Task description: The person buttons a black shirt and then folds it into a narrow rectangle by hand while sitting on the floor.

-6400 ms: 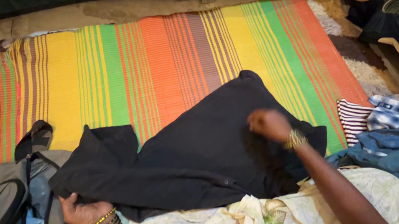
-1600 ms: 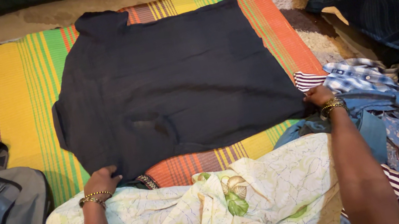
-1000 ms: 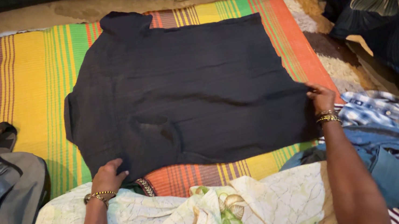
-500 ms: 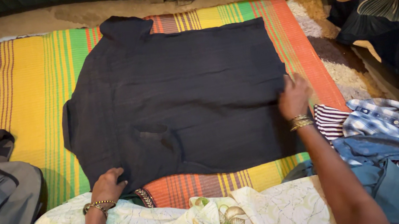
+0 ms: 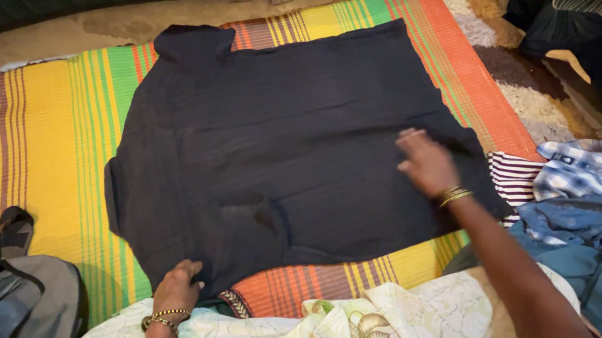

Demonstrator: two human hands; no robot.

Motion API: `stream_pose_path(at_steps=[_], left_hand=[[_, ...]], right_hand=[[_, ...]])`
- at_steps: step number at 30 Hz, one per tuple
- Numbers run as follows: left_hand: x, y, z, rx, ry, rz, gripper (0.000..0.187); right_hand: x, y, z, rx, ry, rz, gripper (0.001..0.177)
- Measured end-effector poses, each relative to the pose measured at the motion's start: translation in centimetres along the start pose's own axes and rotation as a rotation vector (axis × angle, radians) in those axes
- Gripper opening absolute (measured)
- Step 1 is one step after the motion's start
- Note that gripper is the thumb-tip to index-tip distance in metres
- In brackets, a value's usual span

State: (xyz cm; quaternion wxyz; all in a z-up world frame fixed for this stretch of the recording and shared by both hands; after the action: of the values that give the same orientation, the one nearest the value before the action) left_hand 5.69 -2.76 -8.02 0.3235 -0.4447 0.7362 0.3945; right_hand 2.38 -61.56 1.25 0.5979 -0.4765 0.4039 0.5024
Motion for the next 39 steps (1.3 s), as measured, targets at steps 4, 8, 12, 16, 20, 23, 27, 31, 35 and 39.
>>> stream_pose_path(at_steps=[4,8,12,16,20,23,27,31,35,39], left_hand=[[0.2,0.0,0.7,0.167,0.101,-0.039,0.039],[0.2,1.2,-0.8,0.269,0.511,0.080,0.031],[-2.2,5.0,-3.8,0.425,0.767,0.365,0.011],[-4.0,8.4,-4.0,0.222,0.668,0.430,0.009],[-5.2,9.5,-6.3,0.213,0.520,0.386,0.015],[-4.2,9.4,-6.5,0.087,0.437,0.297,0.042],[-2.0,7.9,-7.3,0.278,-0.040,0.057,0.049],[-0.4,7.3,-6.0,0.415,-0.045,0.032,0.022],[0.4,6.9,-4.8,0.419,0.042,0.196,0.025],[-0.9,7.7,-5.9,0.363,0.159,0.305,0.021]], right_hand=[[0.7,3.2,-11.5,0.390,0.380,-0.051,0.058],[0.4,5.5,-15.6,0.670,0.348,0.190,0.062],[-1.1,7.2,-15.7,0.712,0.228,0.374,0.071],[-0.8,9.9,-13.6,0.606,0.247,0.647,0.081],[-1.0,11.3,-12.3,0.657,0.236,0.640,0.080],[-1.4,12.0,-11.7,0.705,0.289,0.569,0.078],[-2.2,12.1,-11.5,0.881,0.182,0.452,0.059],[-7.5,12.7,-13.1,1.089,0.106,-0.111,0.028],[-10.1,15.4,-14.1,1.141,0.256,-0.132,0.033],[-9.2,14.9,-13.6,1.101,0.536,-0.005,0.037]])
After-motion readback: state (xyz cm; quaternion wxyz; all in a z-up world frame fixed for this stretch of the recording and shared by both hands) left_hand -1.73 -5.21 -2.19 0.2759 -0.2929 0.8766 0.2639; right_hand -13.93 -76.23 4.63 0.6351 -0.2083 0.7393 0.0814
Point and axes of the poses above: each hand's wrist, its own y-axis away from the middle knuckle, its own x-axis out of the palm, z = x × y, the point moved 6 cm from there along -y, towards the middle knuckle, and after that the axes turned 1 degree about -x, right-handed, at the moved point
